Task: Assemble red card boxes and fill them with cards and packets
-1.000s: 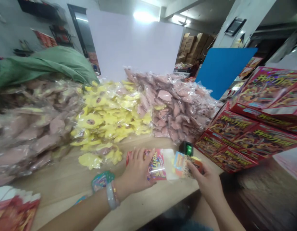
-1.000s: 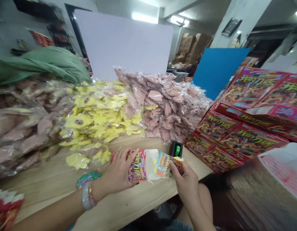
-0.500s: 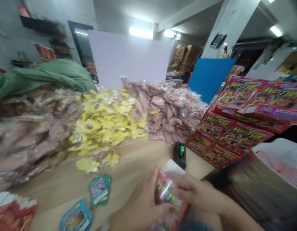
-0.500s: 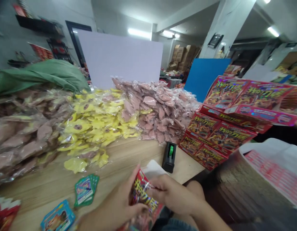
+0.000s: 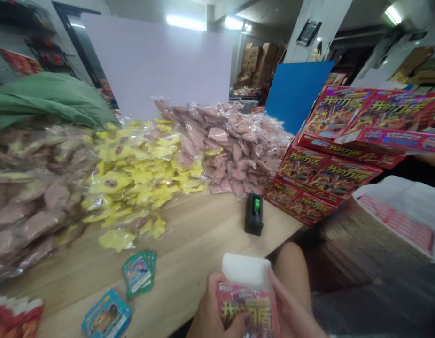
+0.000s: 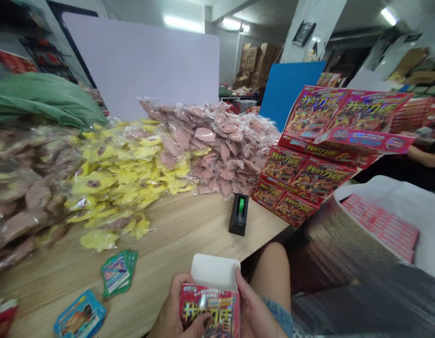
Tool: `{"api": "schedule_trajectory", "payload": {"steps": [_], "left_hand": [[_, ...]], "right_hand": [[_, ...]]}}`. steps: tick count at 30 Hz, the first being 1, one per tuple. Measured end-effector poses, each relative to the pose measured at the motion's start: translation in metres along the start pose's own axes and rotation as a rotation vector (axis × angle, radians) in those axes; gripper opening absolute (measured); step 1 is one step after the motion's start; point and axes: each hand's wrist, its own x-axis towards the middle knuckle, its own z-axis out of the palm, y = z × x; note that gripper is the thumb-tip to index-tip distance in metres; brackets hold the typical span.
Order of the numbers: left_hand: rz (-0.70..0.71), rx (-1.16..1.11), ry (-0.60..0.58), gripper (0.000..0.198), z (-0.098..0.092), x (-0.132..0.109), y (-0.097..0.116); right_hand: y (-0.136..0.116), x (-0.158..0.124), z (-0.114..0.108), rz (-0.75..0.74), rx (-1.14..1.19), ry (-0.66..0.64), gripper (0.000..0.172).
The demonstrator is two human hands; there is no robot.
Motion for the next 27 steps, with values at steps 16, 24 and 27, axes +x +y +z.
{"api": "schedule_trajectory", "payload": {"steps": [16, 24, 27], "left_hand": [[-0.105, -0.088, 0.027, 0.105, -0.002, 0.0, 0.017], [-0.08, -0.101, -0.039, 0.112, -0.014, -0.004, 0.011], [-0.06, -0.106, -0.051, 0.114, -0.013, -0.006, 0.007]], "right_hand": [[-0.051, 0.009, 0.028, -0.184, -1.232, 0.031, 0.034], [-0.051, 0.018, 0.04, -0.154, -1.299, 0.084, 0.033], [-0.051, 0.02, 0.041, -0.132, -1.322, 0.063, 0.031]]}}
